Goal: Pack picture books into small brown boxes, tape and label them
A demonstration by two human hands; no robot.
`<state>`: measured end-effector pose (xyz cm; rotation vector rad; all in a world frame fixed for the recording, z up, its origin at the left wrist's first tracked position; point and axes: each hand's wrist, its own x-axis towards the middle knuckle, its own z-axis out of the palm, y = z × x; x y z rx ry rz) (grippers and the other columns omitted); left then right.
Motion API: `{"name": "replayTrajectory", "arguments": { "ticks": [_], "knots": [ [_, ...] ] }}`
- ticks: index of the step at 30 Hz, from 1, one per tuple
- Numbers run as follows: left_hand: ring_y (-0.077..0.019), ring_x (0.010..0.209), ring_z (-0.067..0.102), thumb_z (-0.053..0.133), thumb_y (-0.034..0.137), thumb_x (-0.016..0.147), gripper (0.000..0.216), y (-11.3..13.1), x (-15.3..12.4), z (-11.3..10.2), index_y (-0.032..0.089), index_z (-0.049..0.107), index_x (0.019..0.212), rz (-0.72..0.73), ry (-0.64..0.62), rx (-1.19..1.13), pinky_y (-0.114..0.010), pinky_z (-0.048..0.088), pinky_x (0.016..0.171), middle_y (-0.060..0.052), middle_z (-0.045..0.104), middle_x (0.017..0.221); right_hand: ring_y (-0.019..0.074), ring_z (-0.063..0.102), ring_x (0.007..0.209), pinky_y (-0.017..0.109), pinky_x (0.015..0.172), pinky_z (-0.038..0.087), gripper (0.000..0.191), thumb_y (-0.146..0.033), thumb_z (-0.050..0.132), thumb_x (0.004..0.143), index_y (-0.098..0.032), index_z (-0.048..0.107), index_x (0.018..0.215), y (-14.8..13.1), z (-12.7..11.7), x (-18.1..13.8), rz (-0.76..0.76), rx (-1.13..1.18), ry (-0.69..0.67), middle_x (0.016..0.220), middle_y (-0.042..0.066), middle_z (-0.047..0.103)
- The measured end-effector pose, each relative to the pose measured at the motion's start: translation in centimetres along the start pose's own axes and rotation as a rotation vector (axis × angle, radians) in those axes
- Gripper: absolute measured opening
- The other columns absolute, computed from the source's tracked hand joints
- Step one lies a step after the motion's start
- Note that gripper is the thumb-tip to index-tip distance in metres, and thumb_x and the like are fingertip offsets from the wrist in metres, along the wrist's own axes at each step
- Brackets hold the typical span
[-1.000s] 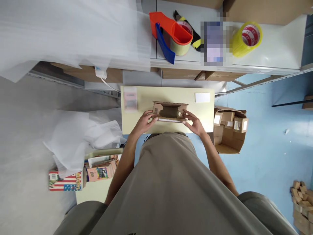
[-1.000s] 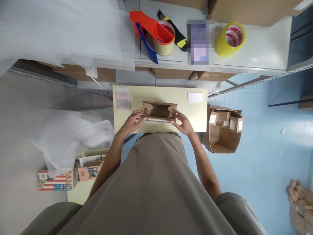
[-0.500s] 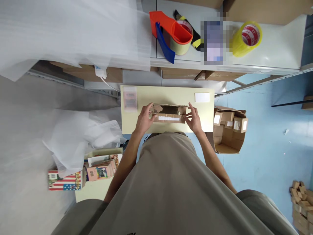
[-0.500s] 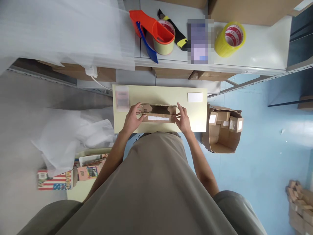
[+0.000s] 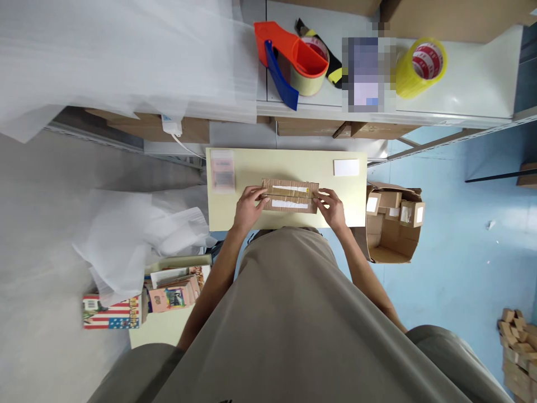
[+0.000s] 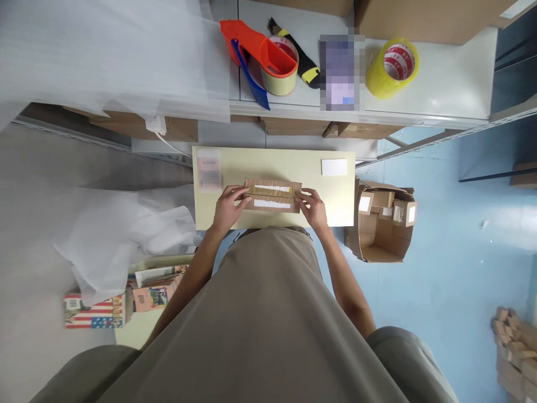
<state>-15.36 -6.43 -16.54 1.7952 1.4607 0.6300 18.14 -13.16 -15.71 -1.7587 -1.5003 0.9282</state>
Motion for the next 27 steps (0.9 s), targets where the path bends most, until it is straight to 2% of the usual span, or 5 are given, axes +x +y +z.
{"name": "replayTrajectory", "arguments": {
  "ticks": [6, 11, 18, 24, 27],
  "knots": [
    [-0.0197, 0.095, 0.077, 0.072, 0.032, 0.104, 0.021, -0.3, 0.1, 0.2, 0.024, 0.083, 0.12, -0.012, -0.009, 0.038, -0.037, 0.066, 0.098, -0.009, 0.071, 0.126, 0.028, 0.081, 0.107, 0.047, 0.085, 0.077, 0.047, -0.07, 0.067, 0.105, -0.03, 0.091, 0.112, 0.8, 0.7, 0.0, 0.064, 0.095, 0.052, 0.132, 0.011, 0.078],
    [-0.0193, 0.096, 0.076, 0.071, 0.03, 0.103, 0.018, -0.5, 0.1, 0.8, 0.024, 0.084, 0.114, -0.04, 0.051, -0.02, -0.036, 0.067, 0.096, -0.008, 0.072, 0.122, 0.0294, 0.081, 0.109, 0.046, 0.082, 0.076, 0.051, -0.074, 0.071, 0.1, -0.028, 0.09, 0.111, 0.9, 1.3, -0.1, 0.129, 0.193, 0.088, 0.131, 0.013, 0.078],
    [-0.0201, 0.102, 0.077, 0.071, 0.034, 0.104, 0.018, -0.7, 0.1, 1.0, 0.024, 0.085, 0.11, -0.053, 0.07, -0.051, -0.036, 0.069, 0.098, -0.008, 0.072, 0.121, 0.0282, 0.079, 0.109, 0.046, 0.087, 0.074, 0.052, -0.074, 0.074, 0.096, -0.028, 0.088, 0.115, 0.2, 1.2, -0.5, 0.169, 0.244, 0.07, 0.137, 0.013, 0.077],
    [-0.0202, 0.105, 0.077, 0.069, 0.039, 0.104, 0.022, -0.4, 0.1, 0.9, 0.024, 0.084, 0.11, -0.042, 0.082, -0.111, -0.037, 0.07, 0.097, -0.008, 0.073, 0.119, 0.0282, 0.078, 0.115, 0.047, 0.092, 0.071, 0.044, -0.066, 0.079, 0.091, -0.027, 0.087, 0.109, 0.7, 1.7, -0.5, 0.231, 0.374, 0.101, 0.138, 0.013, 0.078],
    [-0.0205, 0.106, 0.076, 0.07, 0.042, 0.102, 0.023, -0.2, 0.2, 0.8, 0.024, 0.084, 0.108, -0.075, 0.094, -0.142, -0.038, 0.071, 0.095, -0.008, 0.073, 0.117, 0.0276, 0.078, 0.111, 0.049, 0.095, 0.07, 0.044, -0.066, 0.084, 0.085, -0.026, 0.087, 0.103, 1.1, 1.9, -0.3, 0.256, 0.439, 0.107, 0.134, 0.013, 0.08]
  ]
}}
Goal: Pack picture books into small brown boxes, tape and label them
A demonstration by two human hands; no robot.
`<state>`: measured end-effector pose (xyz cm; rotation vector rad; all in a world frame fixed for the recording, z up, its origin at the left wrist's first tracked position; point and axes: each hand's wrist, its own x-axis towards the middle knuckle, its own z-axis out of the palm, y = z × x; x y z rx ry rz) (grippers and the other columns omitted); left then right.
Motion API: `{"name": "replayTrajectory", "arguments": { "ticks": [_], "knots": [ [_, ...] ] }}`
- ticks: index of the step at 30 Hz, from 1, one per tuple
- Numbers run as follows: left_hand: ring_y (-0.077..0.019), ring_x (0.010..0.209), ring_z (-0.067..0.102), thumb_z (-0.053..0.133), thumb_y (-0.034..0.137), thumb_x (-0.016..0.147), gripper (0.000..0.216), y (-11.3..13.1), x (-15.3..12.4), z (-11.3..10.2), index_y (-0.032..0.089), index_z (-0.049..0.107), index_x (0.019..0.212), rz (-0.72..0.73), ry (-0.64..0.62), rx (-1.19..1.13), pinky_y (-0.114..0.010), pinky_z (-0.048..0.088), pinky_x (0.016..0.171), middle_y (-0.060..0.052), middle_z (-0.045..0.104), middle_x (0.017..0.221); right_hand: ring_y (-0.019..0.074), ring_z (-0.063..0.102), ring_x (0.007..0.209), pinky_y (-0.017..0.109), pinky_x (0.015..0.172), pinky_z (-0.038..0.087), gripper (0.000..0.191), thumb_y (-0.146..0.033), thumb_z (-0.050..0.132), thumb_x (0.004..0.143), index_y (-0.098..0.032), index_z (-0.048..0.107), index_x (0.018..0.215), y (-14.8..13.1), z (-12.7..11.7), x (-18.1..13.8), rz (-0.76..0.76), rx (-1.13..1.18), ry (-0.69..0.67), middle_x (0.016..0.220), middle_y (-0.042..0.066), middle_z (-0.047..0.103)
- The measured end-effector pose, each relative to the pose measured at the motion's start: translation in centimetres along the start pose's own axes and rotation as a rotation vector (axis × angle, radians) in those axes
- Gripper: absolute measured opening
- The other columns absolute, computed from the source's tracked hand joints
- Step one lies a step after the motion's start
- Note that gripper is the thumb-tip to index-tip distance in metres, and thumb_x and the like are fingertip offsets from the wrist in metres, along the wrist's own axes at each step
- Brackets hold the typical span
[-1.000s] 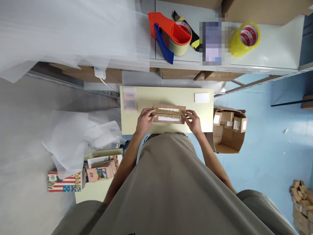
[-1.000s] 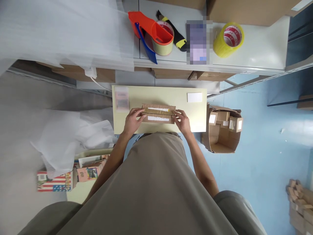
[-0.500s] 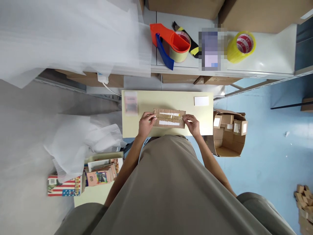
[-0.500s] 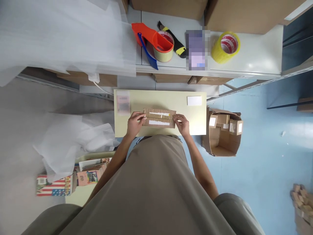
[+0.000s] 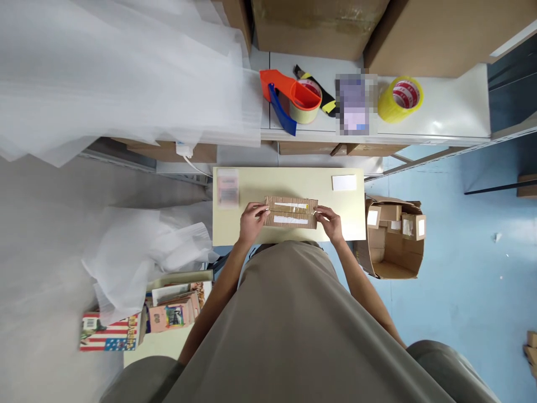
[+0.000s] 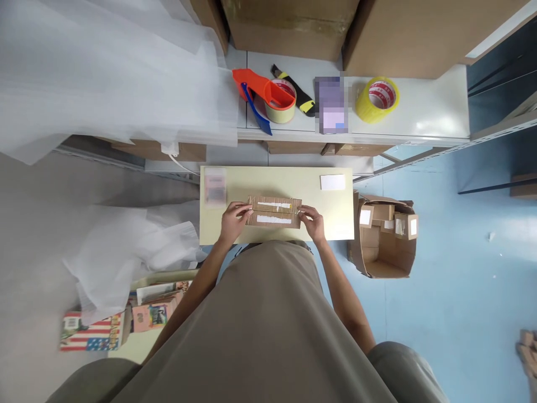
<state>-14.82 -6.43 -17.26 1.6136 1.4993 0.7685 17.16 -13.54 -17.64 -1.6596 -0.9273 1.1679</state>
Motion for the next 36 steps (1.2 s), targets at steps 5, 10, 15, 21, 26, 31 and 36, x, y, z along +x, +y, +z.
{"name": "replayTrajectory", "arguments": {
  "ticks": [5, 10, 15, 21, 26, 31, 36],
  "knots": [
    [-0.0205, 0.1, 0.077, 0.071, 0.046, 0.1, 0.026, 0.3, 0.2, -0.3, 0.023, 0.083, 0.104, -0.051, -0.009, -0.043, -0.038, 0.071, 0.09, -0.009, 0.074, 0.112, 0.0231, 0.077, 0.096, 0.048, 0.088, 0.071, 0.056, -0.074, 0.087, 0.077, -0.024, 0.084, 0.103, 0.2, -0.3, 0.4, 0.095, 0.069, -0.032, 0.13, 0.013, 0.082],
    [-0.0197, 0.093, 0.077, 0.072, 0.049, 0.096, 0.029, 0.2, 0.8, -0.9, 0.022, 0.081, 0.1, -0.058, -0.069, -0.094, -0.036, 0.07, 0.085, -0.009, 0.075, 0.108, 0.022, 0.077, 0.093, 0.045, 0.084, 0.072, 0.063, -0.079, 0.088, 0.073, -0.022, 0.082, 0.102, 0.1, -0.3, 0.4, 0.114, 0.073, -0.041, 0.126, 0.013, 0.083],
    [-0.0197, 0.09, 0.077, 0.072, 0.047, 0.095, 0.025, 0.4, 1.3, -1.6, 0.023, 0.078, 0.099, -0.026, -0.139, -0.062, -0.038, 0.07, 0.087, -0.008, 0.076, 0.109, 0.0261, 0.078, 0.097, 0.048, 0.085, 0.072, 0.065, -0.084, 0.081, 0.078, -0.023, 0.082, 0.101, -0.6, -0.3, 0.2, 0.062, 0.036, -0.037, 0.121, 0.014, 0.084],
    [-0.0283, 0.132, 0.071, 0.071, 0.034, 0.102, 0.018, 5.0, 3.9, -3.4, 0.026, 0.077, 0.117, 0.161, -0.059, 0.062, -0.049, 0.065, 0.11, -0.012, 0.074, 0.133, 0.0356, 0.077, 0.123, 0.055, 0.099, 0.069, 0.056, -0.078, 0.069, 0.097, -0.025, 0.085, 0.11, -7.1, -1.0, 1.9, -0.231, -0.222, 0.022, 0.132, 0.017, 0.079],
    [-0.0252, 0.131, 0.073, 0.064, 0.033, 0.108, 0.021, 12.2, 8.9, -5.2, 0.025, 0.076, 0.123, 0.308, 0.019, -0.036, -0.043, 0.065, 0.109, -0.011, 0.076, 0.137, 0.0354, 0.07, 0.135, 0.058, 0.12, 0.057, 0.046, -0.064, 0.058, 0.112, -0.027, 0.076, 0.132, -18.5, 0.8, 7.0, -0.655, -0.441, 0.062, 0.138, 0.015, 0.077],
    [-0.024, 0.133, 0.072, 0.062, 0.03, 0.109, 0.022, 19.1, 12.5, -6.7, 0.024, 0.076, 0.126, 0.477, 0.149, -0.129, -0.04, 0.065, 0.109, -0.01, 0.075, 0.137, 0.0436, 0.057, 0.148, 0.069, 0.127, 0.045, 0.059, -0.064, 0.055, 0.113, -0.02, 0.06, 0.152, -25.7, 6.2, 14.2, -0.843, -0.667, 0.032, 0.15, 0.02, 0.068],
    [-0.0234, 0.134, 0.072, 0.059, 0.033, 0.113, 0.024, 21.6, 13.0, -7.2, 0.024, 0.074, 0.129, 0.533, 0.19, -0.17, -0.039, 0.066, 0.108, -0.01, 0.073, 0.139, 0.0507, 0.058, 0.146, 0.08, 0.127, 0.036, 0.054, -0.051, 0.06, 0.112, -0.008, 0.057, 0.144, -25.3, 11.4, 20.5, -0.747, -0.779, 0.049, 0.141, 0.032, 0.07]
  ]
}}
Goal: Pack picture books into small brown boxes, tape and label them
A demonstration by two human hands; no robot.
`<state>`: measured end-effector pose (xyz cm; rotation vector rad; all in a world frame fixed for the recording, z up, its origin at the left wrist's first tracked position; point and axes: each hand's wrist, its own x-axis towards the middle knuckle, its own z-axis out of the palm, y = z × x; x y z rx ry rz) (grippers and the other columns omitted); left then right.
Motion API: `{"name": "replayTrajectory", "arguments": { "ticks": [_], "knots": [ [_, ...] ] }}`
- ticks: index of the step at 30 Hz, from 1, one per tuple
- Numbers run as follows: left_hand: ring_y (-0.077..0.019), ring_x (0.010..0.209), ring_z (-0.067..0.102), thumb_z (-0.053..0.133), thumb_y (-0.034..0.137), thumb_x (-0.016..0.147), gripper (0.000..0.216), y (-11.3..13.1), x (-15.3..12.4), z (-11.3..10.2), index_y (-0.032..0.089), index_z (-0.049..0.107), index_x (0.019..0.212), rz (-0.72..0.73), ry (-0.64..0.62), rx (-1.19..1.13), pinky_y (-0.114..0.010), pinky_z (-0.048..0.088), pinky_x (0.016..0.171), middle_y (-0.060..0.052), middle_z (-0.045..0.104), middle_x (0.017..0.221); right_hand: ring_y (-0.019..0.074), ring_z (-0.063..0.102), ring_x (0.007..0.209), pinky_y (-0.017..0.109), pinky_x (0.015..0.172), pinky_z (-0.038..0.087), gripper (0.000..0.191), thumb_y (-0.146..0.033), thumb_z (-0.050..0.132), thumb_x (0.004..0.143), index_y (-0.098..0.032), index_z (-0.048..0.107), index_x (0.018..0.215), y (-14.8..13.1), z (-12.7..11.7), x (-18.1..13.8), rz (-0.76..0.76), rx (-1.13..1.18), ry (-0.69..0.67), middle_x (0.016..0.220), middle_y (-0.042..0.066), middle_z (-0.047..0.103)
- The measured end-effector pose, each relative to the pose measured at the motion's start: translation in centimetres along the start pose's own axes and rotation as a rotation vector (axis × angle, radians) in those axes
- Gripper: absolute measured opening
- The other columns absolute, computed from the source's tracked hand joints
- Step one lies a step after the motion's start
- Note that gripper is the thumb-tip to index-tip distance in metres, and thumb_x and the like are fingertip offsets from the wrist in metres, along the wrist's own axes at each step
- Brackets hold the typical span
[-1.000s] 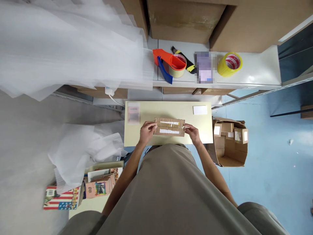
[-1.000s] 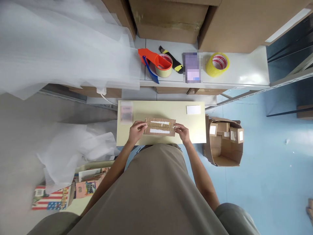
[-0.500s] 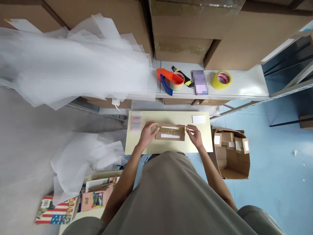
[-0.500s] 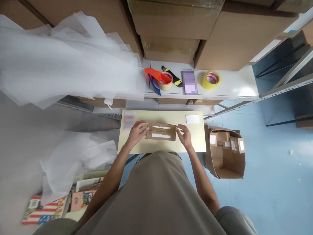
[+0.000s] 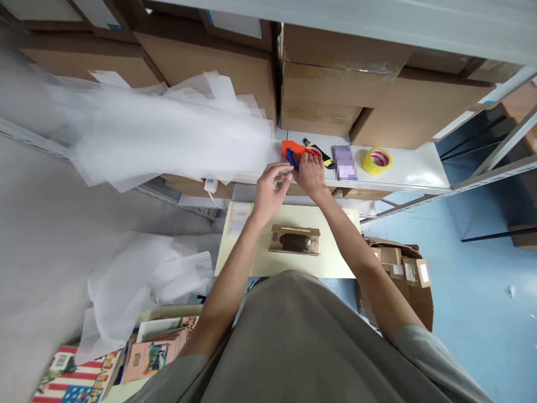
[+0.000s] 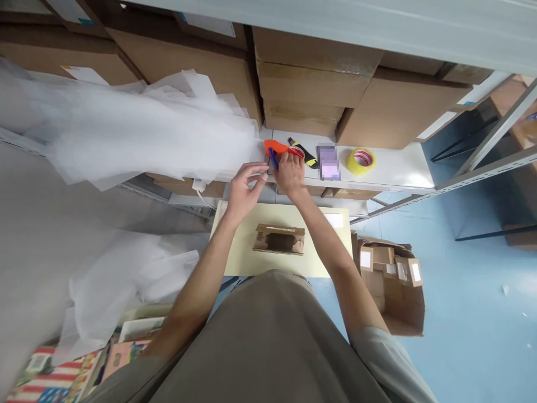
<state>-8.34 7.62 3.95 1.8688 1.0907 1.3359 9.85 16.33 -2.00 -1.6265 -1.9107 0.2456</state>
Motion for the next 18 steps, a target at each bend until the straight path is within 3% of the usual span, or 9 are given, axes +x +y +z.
{"name": "replayTrajectory", "arguments": {
  "ticks": [3, 6, 9, 12, 15, 18],
  "knots": [
    [-0.0226, 0.13, 0.074, 0.06, 0.035, 0.113, 0.025, -0.6, -1.0, -0.2, 0.024, 0.074, 0.13, -0.03, 0.014, -0.022, -0.038, 0.066, 0.106, -0.01, 0.074, 0.14, 0.0485, 0.064, 0.14, 0.08, 0.127, 0.036, 0.041, -0.038, 0.056, 0.113, -0.008, 0.059, 0.14, 0.6, 1.6, 0.5, 0.048, 0.007, -0.017, 0.13, 0.031, 0.075],
    [-0.021, 0.123, 0.076, 0.06, 0.035, 0.113, 0.026, -2.0, -3.2, -0.3, 0.024, 0.073, 0.131, -0.12, 0.029, -0.04, -0.036, 0.066, 0.106, -0.01, 0.075, 0.138, 0.0456, 0.07, 0.133, 0.075, 0.127, 0.04, 0.038, -0.036, 0.058, 0.112, -0.011, 0.059, 0.14, 0.7, 0.9, -1.3, 0.088, -0.001, -0.027, 0.125, 0.027, 0.076],
    [-0.0211, 0.12, 0.078, 0.06, 0.039, 0.113, 0.027, -3.0, -6.4, 0.0, 0.024, 0.072, 0.131, -0.24, 0.043, -0.09, -0.036, 0.066, 0.105, -0.01, 0.078, 0.134, 0.0418, 0.073, 0.125, 0.069, 0.118, 0.053, 0.048, -0.053, 0.061, 0.112, -0.018, 0.056, 0.144, -0.2, -0.9, -5.4, 0.109, 0.115, -0.041, 0.125, 0.02, 0.076],
    [-0.0222, 0.12, 0.079, 0.062, 0.045, 0.112, 0.028, -2.7, -10.0, 0.5, 0.024, 0.069, 0.13, -0.334, 0.039, -0.174, -0.037, 0.066, 0.105, -0.011, 0.079, 0.131, 0.0336, 0.077, 0.11, 0.054, 0.102, 0.065, 0.056, -0.07, 0.062, 0.108, -0.023, 0.057, 0.139, -2.2, -2.6, -10.8, 0.158, 0.378, -0.102, 0.117, 0.012, 0.078],
    [-0.0225, 0.115, 0.08, 0.066, 0.049, 0.11, 0.03, -1.7, -13.3, 0.8, 0.024, 0.068, 0.126, -0.408, 0.029, -0.25, -0.037, 0.068, 0.102, -0.01, 0.08, 0.122, 0.0285, 0.077, 0.103, 0.044, 0.096, 0.067, 0.058, -0.075, 0.063, 0.106, -0.025, 0.057, 0.135, -4.4, -3.3, -16.1, 0.231, 0.619, -0.204, 0.114, 0.01, 0.078],
    [-0.0218, 0.107, 0.081, 0.07, 0.052, 0.108, 0.029, -0.8, -16.0, 0.4, 0.025, 0.068, 0.119, -0.48, 0.012, -0.296, -0.035, 0.069, 0.096, -0.007, 0.08, 0.114, 0.028, 0.077, 0.107, 0.043, 0.097, 0.067, 0.063, -0.08, 0.064, 0.103, -0.028, 0.057, 0.137, -5.9, -3.4, -19.8, 0.314, 0.706, -0.254, 0.119, 0.009, 0.078]
  ]
}}
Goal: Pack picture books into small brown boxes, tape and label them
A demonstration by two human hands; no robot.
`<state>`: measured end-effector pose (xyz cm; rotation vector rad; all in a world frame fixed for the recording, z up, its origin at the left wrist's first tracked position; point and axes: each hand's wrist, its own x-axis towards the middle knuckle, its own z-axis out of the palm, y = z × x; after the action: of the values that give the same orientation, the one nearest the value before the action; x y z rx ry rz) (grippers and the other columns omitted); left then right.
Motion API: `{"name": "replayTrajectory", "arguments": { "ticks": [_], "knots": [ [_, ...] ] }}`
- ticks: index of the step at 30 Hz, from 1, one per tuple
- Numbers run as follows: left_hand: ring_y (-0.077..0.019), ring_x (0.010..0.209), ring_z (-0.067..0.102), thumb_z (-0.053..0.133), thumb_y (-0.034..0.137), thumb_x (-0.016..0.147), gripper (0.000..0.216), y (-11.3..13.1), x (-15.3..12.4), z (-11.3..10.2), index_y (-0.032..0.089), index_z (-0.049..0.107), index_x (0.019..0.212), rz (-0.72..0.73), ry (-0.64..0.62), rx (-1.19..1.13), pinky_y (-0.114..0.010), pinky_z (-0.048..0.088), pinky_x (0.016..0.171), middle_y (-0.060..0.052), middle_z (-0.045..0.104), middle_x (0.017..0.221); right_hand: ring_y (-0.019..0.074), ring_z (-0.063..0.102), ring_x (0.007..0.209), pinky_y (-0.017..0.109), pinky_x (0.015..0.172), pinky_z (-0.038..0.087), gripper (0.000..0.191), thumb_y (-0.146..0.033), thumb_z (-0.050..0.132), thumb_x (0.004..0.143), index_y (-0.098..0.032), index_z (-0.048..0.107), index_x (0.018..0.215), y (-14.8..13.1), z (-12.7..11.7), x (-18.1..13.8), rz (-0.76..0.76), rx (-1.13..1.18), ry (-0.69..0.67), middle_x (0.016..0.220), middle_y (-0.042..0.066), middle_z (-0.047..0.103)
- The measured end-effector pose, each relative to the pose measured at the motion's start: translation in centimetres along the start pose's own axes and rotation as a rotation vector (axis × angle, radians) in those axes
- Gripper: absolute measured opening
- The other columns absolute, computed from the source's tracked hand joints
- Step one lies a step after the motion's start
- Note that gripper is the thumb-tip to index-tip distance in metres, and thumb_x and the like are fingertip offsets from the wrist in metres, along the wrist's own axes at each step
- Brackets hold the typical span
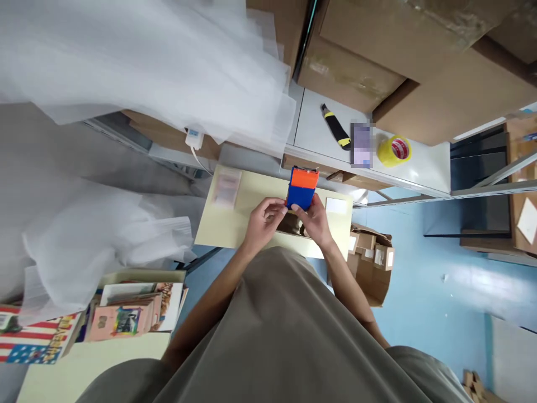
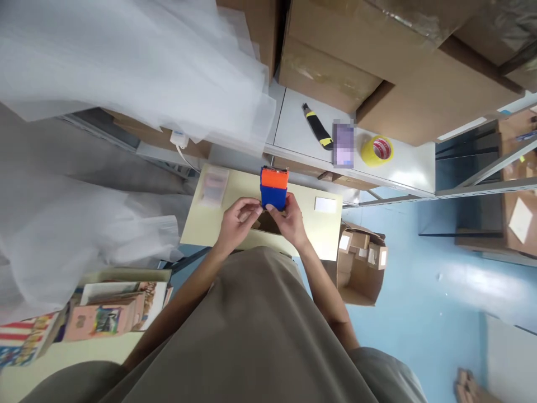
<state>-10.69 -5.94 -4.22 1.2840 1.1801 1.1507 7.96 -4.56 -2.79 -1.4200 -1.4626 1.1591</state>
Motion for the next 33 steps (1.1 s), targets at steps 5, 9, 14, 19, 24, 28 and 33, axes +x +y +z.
{"name": "replayTrajectory", "arguments": {
  "ticks": [5, 9, 14, 19, 24, 28, 33],
  "knots": [
    [-0.0201, 0.098, 0.079, 0.072, 0.049, 0.105, 0.025, -0.4, -2.8, -1.3, 0.026, 0.067, 0.114, -0.025, -0.033, 0.048, -0.035, 0.069, 0.091, -0.005, 0.076, 0.113, 0.0289, 0.077, 0.114, 0.043, 0.101, 0.067, 0.065, -0.08, 0.071, 0.097, -0.029, 0.058, 0.135, 0.2, 1.5, -2.9, 0.103, 0.062, -0.06, 0.124, 0.009, 0.078],
    [-0.0187, 0.093, 0.076, 0.07, 0.041, 0.107, 0.015, -0.6, -4.0, -2.0, 0.026, 0.069, 0.107, 0.043, -0.084, 0.089, -0.033, 0.067, 0.088, -0.005, 0.074, 0.108, 0.0279, 0.076, 0.103, 0.043, 0.093, 0.067, 0.061, -0.079, 0.074, 0.097, -0.028, 0.06, 0.128, -0.3, 2.5, -4.0, 0.163, 0.061, -0.055, 0.115, 0.008, 0.078],
    [-0.0177, 0.088, 0.075, 0.074, 0.042, 0.104, 0.02, -0.3, -4.6, -3.4, 0.025, 0.069, 0.111, 0.01, -0.118, 0.098, -0.033, 0.065, 0.086, -0.004, 0.077, 0.105, 0.0248, 0.071, 0.093, 0.039, 0.085, 0.063, 0.062, -0.08, 0.075, 0.095, -0.025, 0.061, 0.12, -0.9, 3.0, -5.0, 0.22, -0.056, -0.049, 0.107, 0.007, 0.076],
    [-0.0203, 0.101, 0.077, 0.077, 0.049, 0.103, 0.043, 1.7, -2.9, -6.3, 0.025, 0.065, 0.136, 0.077, 0.018, 0.093, -0.036, 0.066, 0.093, -0.008, 0.075, 0.123, 0.0272, 0.072, 0.095, 0.041, 0.085, 0.062, 0.058, -0.075, 0.077, 0.095, -0.025, 0.061, 0.12, -1.6, 2.9, -6.0, 0.227, -0.193, -0.091, 0.108, 0.008, 0.076],
    [-0.0286, 0.12, 0.072, 0.081, 0.048, 0.102, 0.042, 3.9, -0.6, -9.3, 0.029, 0.071, 0.138, 0.337, -0.024, 0.316, -0.046, 0.064, 0.103, -0.009, 0.075, 0.13, 0.028, 0.072, 0.09, 0.042, 0.082, 0.062, 0.05, -0.065, 0.076, 0.098, -0.025, 0.057, 0.122, -2.8, 3.4, -7.4, 0.211, -0.359, -0.126, 0.104, 0.008, 0.076],
    [-0.0279, 0.112, 0.073, 0.081, 0.043, 0.104, 0.032, 4.4, -0.1, -10.8, 0.033, 0.075, 0.133, 0.487, -0.123, 0.388, -0.048, 0.06, 0.104, -0.006, 0.079, 0.121, 0.0275, 0.071, 0.086, 0.042, 0.079, 0.061, 0.048, -0.063, 0.072, 0.101, -0.025, 0.054, 0.123, -3.9, 4.0, -8.4, 0.19, -0.483, -0.113, 0.101, 0.008, 0.075],
    [-0.0279, 0.109, 0.072, 0.077, 0.041, 0.107, 0.028, 3.9, -0.5, -12.0, 0.034, 0.077, 0.134, 0.538, -0.182, 0.413, -0.05, 0.058, 0.103, -0.007, 0.081, 0.119, 0.0298, 0.073, 0.086, 0.043, 0.076, 0.061, 0.046, -0.064, 0.066, 0.105, -0.025, 0.051, 0.127, -5.0, 4.6, -9.3, 0.169, -0.65, -0.1, 0.103, 0.011, 0.075]
  ]
}}
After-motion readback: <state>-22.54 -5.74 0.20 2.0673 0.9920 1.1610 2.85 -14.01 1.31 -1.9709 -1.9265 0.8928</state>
